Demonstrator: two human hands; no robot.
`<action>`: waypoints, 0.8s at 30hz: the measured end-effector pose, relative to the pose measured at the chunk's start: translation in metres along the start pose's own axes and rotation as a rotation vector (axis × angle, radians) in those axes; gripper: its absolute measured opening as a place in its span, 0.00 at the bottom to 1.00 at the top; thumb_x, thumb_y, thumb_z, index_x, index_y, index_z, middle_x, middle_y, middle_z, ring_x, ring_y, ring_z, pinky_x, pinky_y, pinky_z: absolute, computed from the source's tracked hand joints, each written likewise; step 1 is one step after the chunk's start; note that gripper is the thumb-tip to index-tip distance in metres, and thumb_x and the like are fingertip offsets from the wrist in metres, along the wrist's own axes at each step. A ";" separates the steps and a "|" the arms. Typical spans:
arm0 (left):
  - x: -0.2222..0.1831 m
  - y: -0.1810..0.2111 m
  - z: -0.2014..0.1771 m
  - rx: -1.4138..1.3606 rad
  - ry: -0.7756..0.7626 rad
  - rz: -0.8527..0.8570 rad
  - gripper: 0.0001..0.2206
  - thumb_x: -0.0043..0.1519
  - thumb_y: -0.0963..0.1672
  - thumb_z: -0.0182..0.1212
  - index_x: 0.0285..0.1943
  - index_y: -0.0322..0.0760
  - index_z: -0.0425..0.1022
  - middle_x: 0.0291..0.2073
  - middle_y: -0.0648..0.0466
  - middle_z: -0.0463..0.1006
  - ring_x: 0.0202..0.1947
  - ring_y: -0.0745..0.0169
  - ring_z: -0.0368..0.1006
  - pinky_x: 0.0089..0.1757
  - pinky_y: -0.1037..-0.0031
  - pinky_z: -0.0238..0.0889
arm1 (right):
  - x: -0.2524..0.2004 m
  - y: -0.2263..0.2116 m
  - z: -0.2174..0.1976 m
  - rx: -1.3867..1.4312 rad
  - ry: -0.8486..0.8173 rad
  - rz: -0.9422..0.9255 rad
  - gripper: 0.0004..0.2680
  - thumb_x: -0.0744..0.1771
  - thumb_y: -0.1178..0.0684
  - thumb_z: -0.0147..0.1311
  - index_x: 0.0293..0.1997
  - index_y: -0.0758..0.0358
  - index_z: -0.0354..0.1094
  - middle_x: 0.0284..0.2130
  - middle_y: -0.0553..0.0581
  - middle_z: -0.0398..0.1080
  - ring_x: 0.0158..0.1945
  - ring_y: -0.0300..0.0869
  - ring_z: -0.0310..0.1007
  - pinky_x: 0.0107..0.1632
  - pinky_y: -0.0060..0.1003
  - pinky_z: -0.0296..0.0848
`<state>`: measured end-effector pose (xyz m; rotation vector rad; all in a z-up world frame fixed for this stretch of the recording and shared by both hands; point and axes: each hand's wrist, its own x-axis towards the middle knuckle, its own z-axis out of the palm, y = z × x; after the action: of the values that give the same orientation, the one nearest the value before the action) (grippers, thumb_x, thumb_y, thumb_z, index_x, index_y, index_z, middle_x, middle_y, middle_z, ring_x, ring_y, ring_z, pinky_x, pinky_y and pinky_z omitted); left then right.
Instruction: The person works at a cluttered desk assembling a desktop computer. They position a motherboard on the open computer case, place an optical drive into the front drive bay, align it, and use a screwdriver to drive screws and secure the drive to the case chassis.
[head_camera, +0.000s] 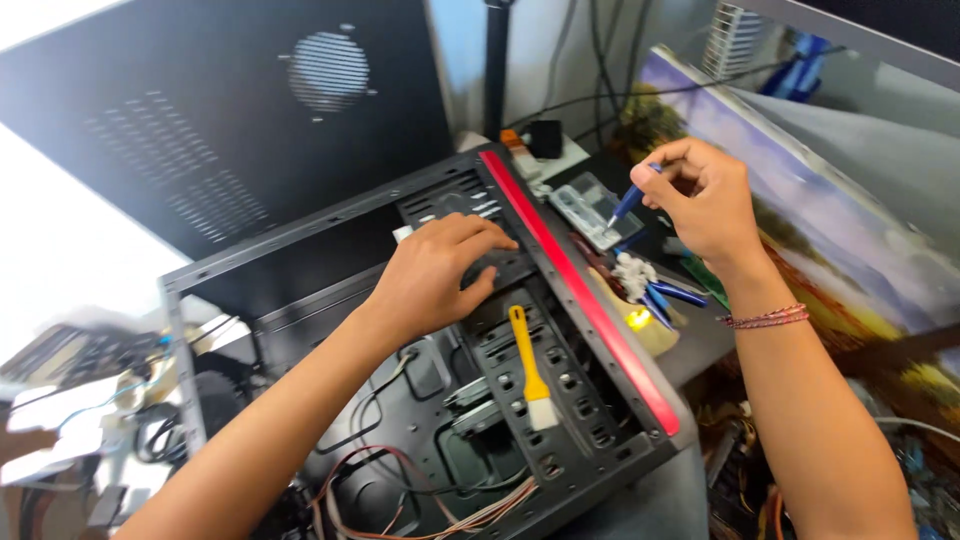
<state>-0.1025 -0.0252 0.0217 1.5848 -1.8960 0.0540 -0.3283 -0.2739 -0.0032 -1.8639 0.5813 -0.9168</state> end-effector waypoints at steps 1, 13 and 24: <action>0.011 0.002 0.008 -0.008 -0.008 0.006 0.13 0.56 0.41 0.65 0.50 0.40 0.78 0.48 0.52 0.79 0.49 0.50 0.75 0.49 0.60 0.68 | -0.002 0.009 -0.007 -0.003 0.010 0.008 0.07 0.69 0.55 0.63 0.45 0.66 0.71 0.31 0.50 0.73 0.33 0.31 0.70 0.38 0.26 0.68; 0.140 -0.048 0.118 0.136 -0.102 0.124 0.08 0.54 0.44 0.69 0.41 0.41 0.79 0.39 0.52 0.77 0.45 0.49 0.73 0.45 0.57 0.66 | -0.006 0.104 -0.019 -0.455 0.246 0.145 0.08 0.65 0.54 0.65 0.47 0.63 0.78 0.33 0.59 0.80 0.34 0.39 0.79 0.41 0.35 0.76; 0.155 -0.055 0.133 0.161 -0.216 0.075 0.10 0.52 0.44 0.71 0.39 0.38 0.79 0.39 0.52 0.76 0.46 0.50 0.73 0.45 0.58 0.66 | 0.014 0.148 -0.001 -0.491 0.238 0.231 0.09 0.64 0.56 0.65 0.47 0.64 0.77 0.30 0.59 0.77 0.29 0.40 0.74 0.35 0.36 0.73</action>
<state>-0.1210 -0.2310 -0.0248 1.6819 -2.1646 0.0716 -0.3216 -0.3496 -0.1305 -2.0660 1.2316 -0.9008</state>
